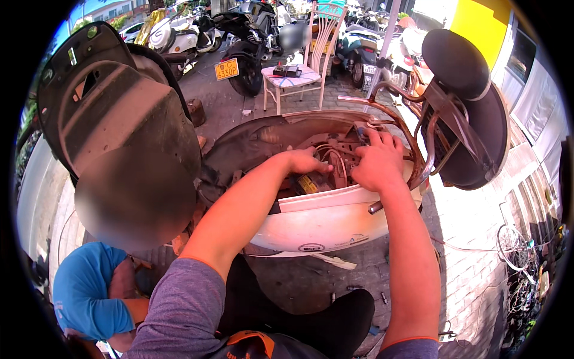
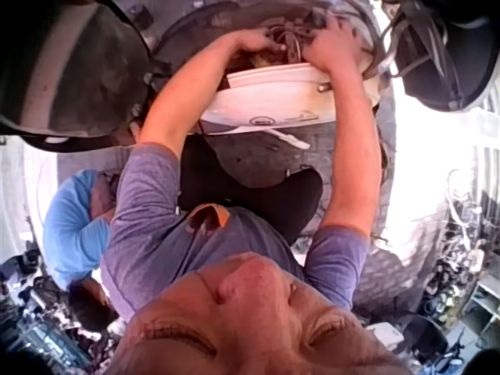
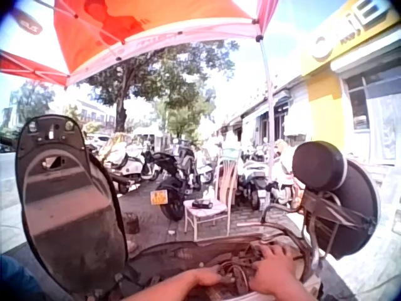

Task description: The person uses a screwdriver and an electric drill to remove fasteners and internal components from a scooter. They handle wires and a large electronic module located inside the chassis.

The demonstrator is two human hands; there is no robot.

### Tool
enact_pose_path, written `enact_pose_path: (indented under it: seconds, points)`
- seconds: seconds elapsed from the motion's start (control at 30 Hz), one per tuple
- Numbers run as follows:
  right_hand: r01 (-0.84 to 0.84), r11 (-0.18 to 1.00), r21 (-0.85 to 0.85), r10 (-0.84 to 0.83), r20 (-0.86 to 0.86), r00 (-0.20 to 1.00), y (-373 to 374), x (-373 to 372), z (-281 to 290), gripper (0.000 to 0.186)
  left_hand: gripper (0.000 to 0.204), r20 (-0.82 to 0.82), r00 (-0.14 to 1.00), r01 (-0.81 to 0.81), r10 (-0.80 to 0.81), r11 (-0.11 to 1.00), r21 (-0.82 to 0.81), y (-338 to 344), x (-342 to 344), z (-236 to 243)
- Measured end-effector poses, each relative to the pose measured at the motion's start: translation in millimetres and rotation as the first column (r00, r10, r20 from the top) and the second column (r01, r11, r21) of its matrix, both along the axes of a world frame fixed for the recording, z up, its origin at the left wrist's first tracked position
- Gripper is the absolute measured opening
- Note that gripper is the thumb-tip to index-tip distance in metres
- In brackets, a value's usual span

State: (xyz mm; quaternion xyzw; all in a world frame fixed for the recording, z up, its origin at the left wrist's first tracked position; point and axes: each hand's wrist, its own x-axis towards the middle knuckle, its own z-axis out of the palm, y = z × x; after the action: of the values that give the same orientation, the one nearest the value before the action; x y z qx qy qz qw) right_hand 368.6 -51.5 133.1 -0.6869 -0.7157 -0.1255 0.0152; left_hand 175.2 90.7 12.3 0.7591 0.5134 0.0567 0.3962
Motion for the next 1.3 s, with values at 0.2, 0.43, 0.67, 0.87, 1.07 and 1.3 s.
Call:
enact_pose_path:
  seconds: [0.2,0.43,0.67,0.87,1.07,1.3]
  points:
    - [0.034,0.999,-0.033,-0.033,0.032,0.999,-1,3,0,0.042,0.107,-0.235,0.950,0.206,-0.206,0.978,-0.025,-20,7,5]
    - [0.012,1.000,-0.023,-0.012,0.002,1.000,1,-1,0,0.040,0.111,-0.098,0.930,0.346,-0.354,0.934,-0.088,-34,-16,33]
    - [0.020,1.000,-0.004,-0.020,-0.013,1.000,1,1,-1,0.038,0.106,-0.150,0.875,0.482,-0.461,0.860,0.171,-51,-57,10]
    - [-0.001,1.000,0.018,0.002,-0.039,0.999,0,-3,0,0.038,0.087,-0.251,0.752,0.650,-0.610,0.750,0.124,-50,-53,6]
    - [-0.012,0.999,0.032,0.013,-0.039,0.999,1,-1,-2,0.038,0.084,-0.516,0.655,0.669,-0.551,0.741,0.057,-49,-44,3]
    - [-0.003,0.999,0.043,0.005,-0.037,0.999,3,3,-5,0.035,0.083,-0.638,0.676,0.690,-0.368,0.620,0.373,-56,-86,46]
